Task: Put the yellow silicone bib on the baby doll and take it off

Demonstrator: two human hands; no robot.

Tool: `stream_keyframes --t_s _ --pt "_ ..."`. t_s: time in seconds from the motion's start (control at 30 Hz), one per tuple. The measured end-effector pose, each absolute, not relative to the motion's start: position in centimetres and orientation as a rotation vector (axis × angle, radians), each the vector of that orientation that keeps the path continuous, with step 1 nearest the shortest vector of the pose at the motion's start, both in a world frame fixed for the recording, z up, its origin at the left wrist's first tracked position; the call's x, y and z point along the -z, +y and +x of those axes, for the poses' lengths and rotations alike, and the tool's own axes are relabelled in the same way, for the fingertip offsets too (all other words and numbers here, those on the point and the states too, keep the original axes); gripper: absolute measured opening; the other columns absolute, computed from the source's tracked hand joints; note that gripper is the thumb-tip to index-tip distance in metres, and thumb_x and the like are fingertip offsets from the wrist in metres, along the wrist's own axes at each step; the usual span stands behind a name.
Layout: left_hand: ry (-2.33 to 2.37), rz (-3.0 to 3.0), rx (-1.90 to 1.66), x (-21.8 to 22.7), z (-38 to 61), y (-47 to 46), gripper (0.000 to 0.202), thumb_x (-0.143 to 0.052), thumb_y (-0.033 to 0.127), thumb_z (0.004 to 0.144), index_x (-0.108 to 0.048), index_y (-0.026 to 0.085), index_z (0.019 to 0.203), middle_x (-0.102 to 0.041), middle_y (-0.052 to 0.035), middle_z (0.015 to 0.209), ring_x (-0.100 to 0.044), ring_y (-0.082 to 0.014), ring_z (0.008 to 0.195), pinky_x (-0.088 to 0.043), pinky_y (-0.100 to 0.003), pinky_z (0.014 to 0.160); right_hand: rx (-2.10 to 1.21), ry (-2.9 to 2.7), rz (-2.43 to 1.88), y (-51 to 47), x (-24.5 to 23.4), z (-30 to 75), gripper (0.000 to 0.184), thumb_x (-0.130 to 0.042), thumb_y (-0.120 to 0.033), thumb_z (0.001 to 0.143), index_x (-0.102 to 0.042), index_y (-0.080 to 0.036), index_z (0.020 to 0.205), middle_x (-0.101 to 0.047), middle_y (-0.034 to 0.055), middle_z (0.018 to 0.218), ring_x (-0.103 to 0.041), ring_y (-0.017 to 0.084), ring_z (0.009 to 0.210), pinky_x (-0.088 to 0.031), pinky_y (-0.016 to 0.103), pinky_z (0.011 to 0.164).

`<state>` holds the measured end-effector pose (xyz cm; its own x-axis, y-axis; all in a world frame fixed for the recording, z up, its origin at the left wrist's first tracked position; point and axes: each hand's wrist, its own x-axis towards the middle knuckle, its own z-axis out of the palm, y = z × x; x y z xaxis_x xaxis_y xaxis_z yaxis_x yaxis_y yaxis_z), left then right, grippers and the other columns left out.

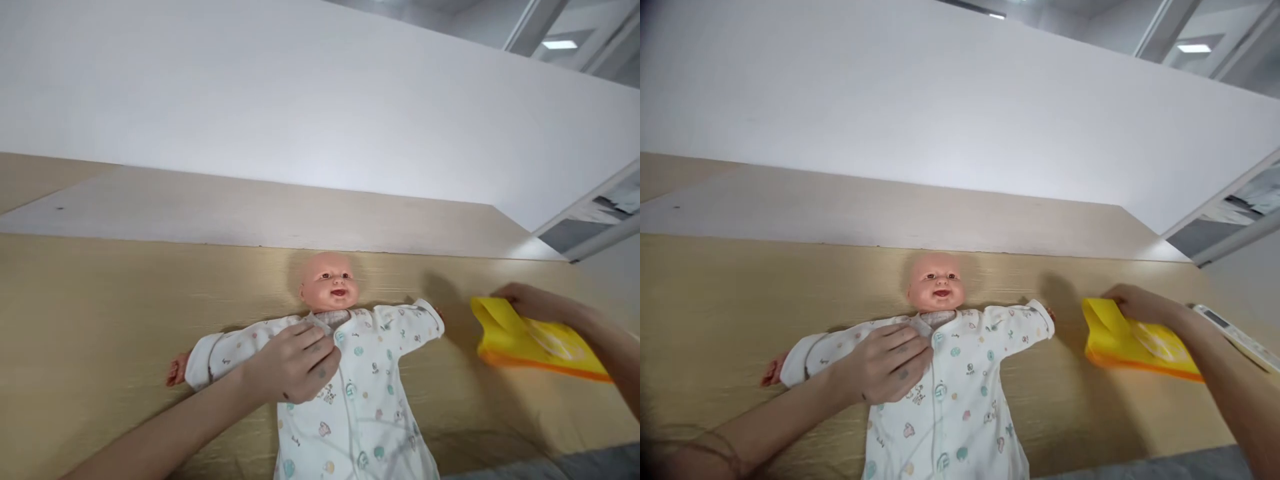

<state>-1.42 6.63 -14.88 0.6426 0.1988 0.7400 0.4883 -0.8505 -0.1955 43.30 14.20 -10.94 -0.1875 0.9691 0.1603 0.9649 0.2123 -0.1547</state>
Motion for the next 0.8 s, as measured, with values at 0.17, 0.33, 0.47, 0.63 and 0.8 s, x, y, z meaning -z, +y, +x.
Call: stream_keyframes --t_s 0.17,0.33,0.47,0.63,0.8 --pt "-0.555 -2.462 1.04 15.3 -1.5 7.0 0.009 -0.057 0.006 0.078 -0.061 0.013 0.083 -0.064 -0.0029 0.071 -0.058 -0.0141 0.067 -0.051 -0.029 0.065 0.092 -2.289 -2.039 20.5 11.0 44.1 0.037 -0.055 -0.026 0.07 -0.07 -0.02 0.103 -0.068 0.0099 0.092 -0.061 0.021 0.089 -0.047 0.029 0.078" --pt "-0.582 -2.458 1.058 15.6 -1.3 6.9 0.011 -0.055 0.006 0.079 -0.062 0.013 0.083 -0.065 -0.0024 0.073 -0.059 -0.0132 0.068 -0.05 -0.028 0.066 0.059 -2.401 -2.243 25.2 13.1 44.2 0.051 -0.052 -0.006 0.072 -0.065 -0.021 0.119 -0.066 0.005 0.113 -0.06 0.021 0.102 -0.043 0.027 0.081" --pt "-0.597 -2.469 1.059 15.9 -1.3 6.9 0.011 -0.054 0.006 0.08 -0.062 0.013 0.084 -0.064 -0.003 0.073 -0.06 -0.0141 0.07 -0.05 -0.029 0.067 0.213 -2.331 -2.211 26.7 15.2 44.6 0.038 -0.058 -0.036 0.085 -0.064 -0.019 0.119 -0.064 0.0073 0.113 -0.06 0.023 0.099 -0.041 0.028 0.074" --pt "-0.617 -2.48 1.084 16.2 -1.3 7.1 0.013 -0.054 0.006 0.078 -0.063 0.013 0.085 -0.064 -0.0036 0.073 -0.059 -0.0147 0.069 -0.049 -0.029 0.067 0.398 -2.068 -2.153 28.0 16.4 46.9 0.042 -0.058 -0.044 0.087 -0.062 -0.016 0.118 -0.061 0.0111 0.116 -0.057 0.023 0.1 -0.04 0.029 0.079" --pt "-0.67 -2.524 1.095 15.7 -1.2 7.1 0.015 -0.05 0.006 0.078 -0.063 0.012 0.084 -0.064 -0.0036 0.071 -0.058 -0.0147 0.069 -0.049 -0.028 0.064 0.519 -1.81 -2.212 29.0 16.2 47.4 0.071 -0.066 -0.052 0.08 -0.046 -0.016 0.137 -0.05 0.0195 0.13 -0.046 0.034 0.116 -0.038 0.042 0.091"
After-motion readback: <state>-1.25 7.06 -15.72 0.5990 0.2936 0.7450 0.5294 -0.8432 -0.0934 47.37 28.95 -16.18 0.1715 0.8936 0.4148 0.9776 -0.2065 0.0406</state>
